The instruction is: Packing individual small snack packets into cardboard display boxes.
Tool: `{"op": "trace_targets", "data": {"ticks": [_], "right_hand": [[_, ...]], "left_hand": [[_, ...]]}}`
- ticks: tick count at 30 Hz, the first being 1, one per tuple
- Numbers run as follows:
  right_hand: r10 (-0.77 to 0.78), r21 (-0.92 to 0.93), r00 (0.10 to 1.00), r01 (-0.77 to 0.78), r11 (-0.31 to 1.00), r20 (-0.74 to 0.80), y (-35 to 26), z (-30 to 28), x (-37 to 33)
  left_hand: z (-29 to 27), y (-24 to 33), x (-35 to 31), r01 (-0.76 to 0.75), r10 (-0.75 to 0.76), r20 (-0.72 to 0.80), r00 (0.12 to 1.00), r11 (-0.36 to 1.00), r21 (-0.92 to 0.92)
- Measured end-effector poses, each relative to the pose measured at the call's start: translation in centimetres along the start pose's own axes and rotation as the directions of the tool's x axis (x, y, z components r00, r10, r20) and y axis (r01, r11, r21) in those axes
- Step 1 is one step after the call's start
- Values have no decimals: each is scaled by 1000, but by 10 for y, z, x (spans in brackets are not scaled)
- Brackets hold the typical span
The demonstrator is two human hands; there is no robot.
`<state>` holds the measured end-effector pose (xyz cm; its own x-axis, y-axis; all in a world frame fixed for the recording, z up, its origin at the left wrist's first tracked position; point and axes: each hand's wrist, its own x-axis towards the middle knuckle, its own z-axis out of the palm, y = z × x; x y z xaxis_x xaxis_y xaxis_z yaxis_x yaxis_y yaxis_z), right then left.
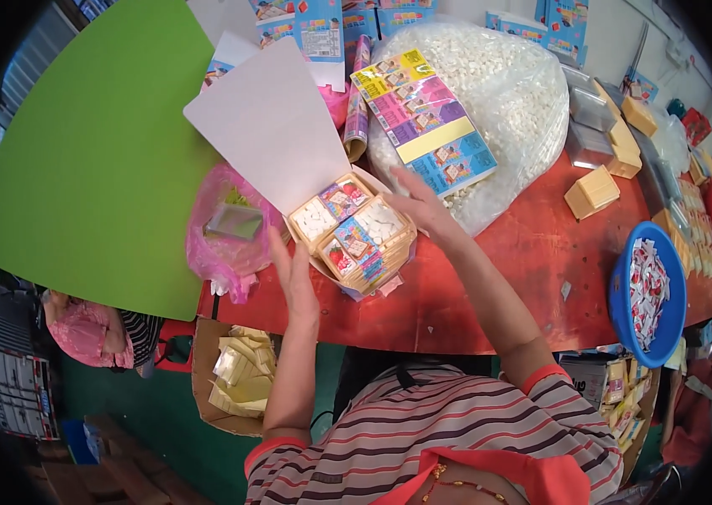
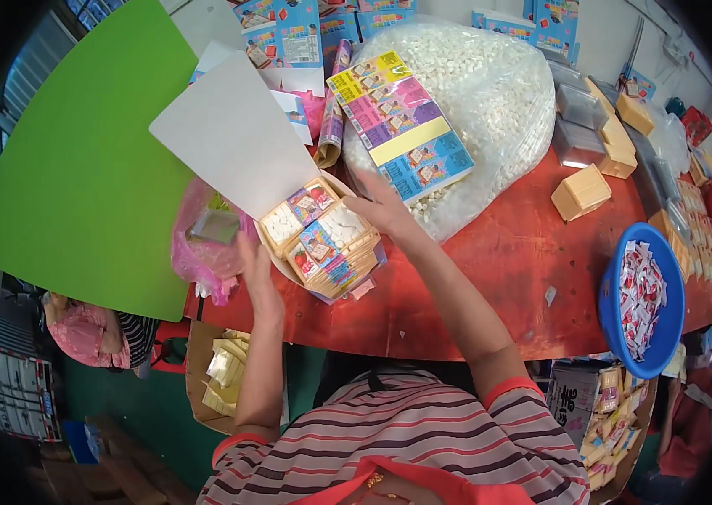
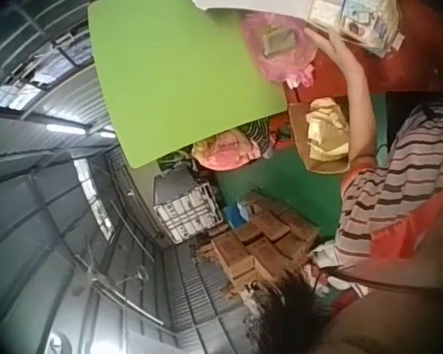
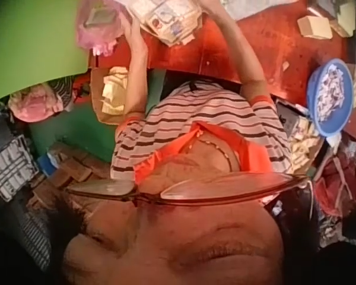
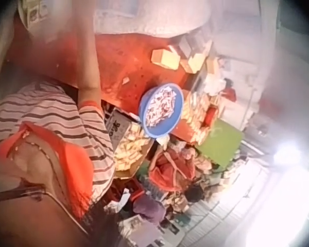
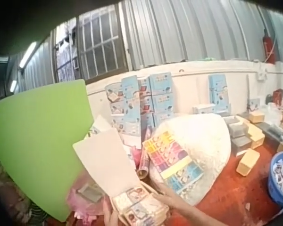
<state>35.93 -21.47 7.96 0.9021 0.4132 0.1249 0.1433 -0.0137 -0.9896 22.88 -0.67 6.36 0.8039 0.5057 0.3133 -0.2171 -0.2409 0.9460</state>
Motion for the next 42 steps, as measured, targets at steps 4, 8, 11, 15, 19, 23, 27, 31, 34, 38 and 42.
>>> {"op": "trace_targets", "data": {"ticks": [4,8,11,15,19,23,27,31,34,38,42], "right_hand": [[95,408,991,-124,905,92,33,53,-41],[-265,-368,962,226,902,-58,22,57,-65],[-513,-735,858,327,594,-33,-31,63,-58],[-519,-760,798,532,372,305,-47,91,-25],[-264,-822,850,516,241,456,-16,106,-10],[-329,-830,827,528,178,456,-4,109,-9],[-289,-785,849,523,332,443,-8,105,-6],[-228,-725,875,482,493,427,-8,94,11],[-44,-190,943,112,975,329,-29,81,18],[-434,-101,878,422,901,-202,-21,40,5],[5,157,944,50,986,-330,44,54,-3]], "left_hand": [[2,-8,5,272,-223,162,961,861,-431],[-19,-3,16,350,-217,314,924,809,-472],[-19,-5,14,345,-198,351,915,834,-429],[-12,-13,14,220,-42,344,938,839,-498],[-8,-17,15,290,-140,323,936,828,-480],[-12,-17,22,217,-210,334,919,976,17],[-18,-4,21,-117,-184,444,877,814,569],[-14,-4,25,-247,-211,478,852,644,724],[-14,4,24,-275,-216,461,861,564,779],[-13,11,23,-264,-220,450,866,562,784],[-7,10,23,-284,-215,456,863,540,792]]}}
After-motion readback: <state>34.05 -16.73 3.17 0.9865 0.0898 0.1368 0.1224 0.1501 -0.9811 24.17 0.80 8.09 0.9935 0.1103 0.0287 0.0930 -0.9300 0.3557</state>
